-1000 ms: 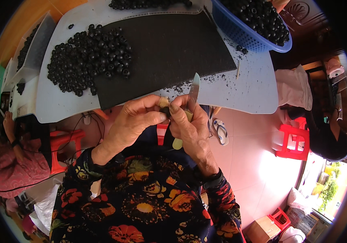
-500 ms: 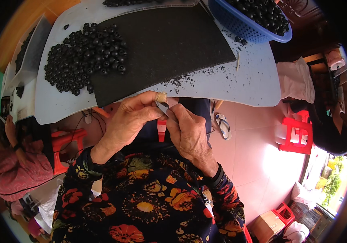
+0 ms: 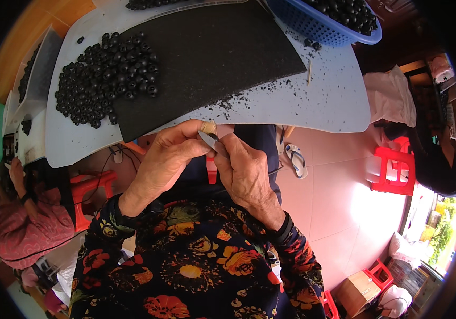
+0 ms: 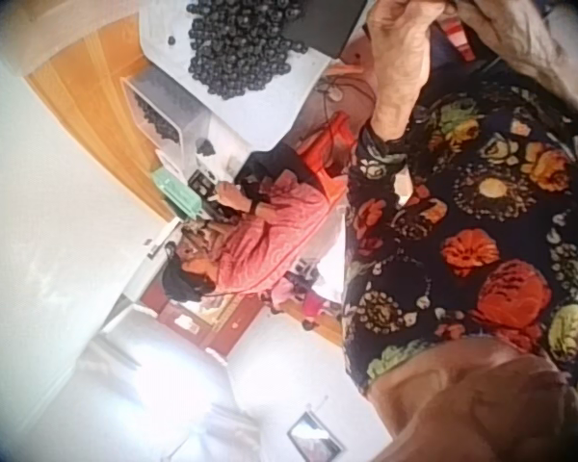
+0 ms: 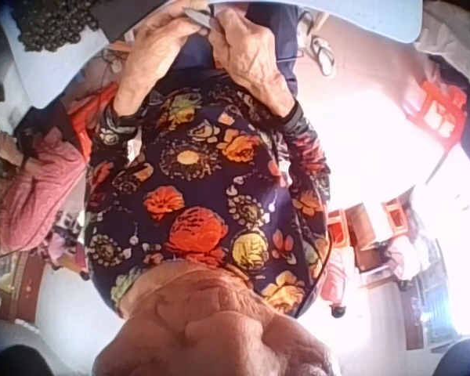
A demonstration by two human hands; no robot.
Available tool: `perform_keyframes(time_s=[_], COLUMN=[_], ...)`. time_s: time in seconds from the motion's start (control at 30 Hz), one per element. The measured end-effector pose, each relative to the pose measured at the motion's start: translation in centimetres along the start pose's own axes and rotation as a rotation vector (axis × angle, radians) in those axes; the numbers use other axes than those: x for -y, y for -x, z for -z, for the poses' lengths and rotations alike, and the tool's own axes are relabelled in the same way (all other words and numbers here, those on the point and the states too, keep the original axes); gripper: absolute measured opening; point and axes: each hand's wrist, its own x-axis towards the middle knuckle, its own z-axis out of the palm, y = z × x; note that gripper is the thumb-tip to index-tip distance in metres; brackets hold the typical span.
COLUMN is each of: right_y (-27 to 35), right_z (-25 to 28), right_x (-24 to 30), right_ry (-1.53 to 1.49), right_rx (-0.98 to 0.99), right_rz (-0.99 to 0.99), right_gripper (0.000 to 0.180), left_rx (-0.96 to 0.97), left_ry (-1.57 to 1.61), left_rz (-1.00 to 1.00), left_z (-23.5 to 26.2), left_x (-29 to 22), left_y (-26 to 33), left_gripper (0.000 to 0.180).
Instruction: Trimming excess material from small black rubber components using a knife.
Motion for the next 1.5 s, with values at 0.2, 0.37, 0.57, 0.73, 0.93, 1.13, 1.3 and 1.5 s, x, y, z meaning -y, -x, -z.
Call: perform_keyframes(time_s=[0.2,0.37,0.57,0.73,0.93,1.13,1.3,1.5], right_y=[0.0,1.0,3.8,3.5,3.0,2.5,2.5,2.5], right_z=[0.1,-1.0,-2.1,-1.6,-0.6,-1.1,-1.3,-1.5], right_x=[-0.1,-0.4,-5.9,-3.8,-0.6,-0.5,-0.8,-1.0], right_ry=[0.036,0.078,-0.088,-0.252,-0.191,-0.102,-0.065,-0.048], right_rx=[0.011,-0.027,0.036,-0.045,-0.020,-0.055,-0.037,-0.067], right_rz=[0.006,-0.037,-0.313,-0.282,-0.128,-0.076,-0.060,-0.043], right_gripper=[0.019,0.017,0.015,0.017,0.014,0.014,0.016,0.016], left_rx=[-0.026,-0.033,0.044,0.064,0.028,-0.006,0.001,-0.001], left_ry=[-0.027,-0.048,-0.228,-0.162,-0.221,-0.168,-0.179,-0.164], left_rz=[0.008,0.075,0.084,0.036,0.031,0.040,0.086,0.085], left_z=[-0.3,-1.0,-1.9,-0.4,0.0,-0.1,0.2,0.0], left_x=[0.1,-0.9,-1.4,0.2,0.8,1.1,1.2,1.3], left_y=[0.0,1.0,2.3,1.3,0.9,1.1,0.9,0.7], left_gripper=[0.029,0.026,0.022,0.021,0.024,0.027,0.028,0.028])
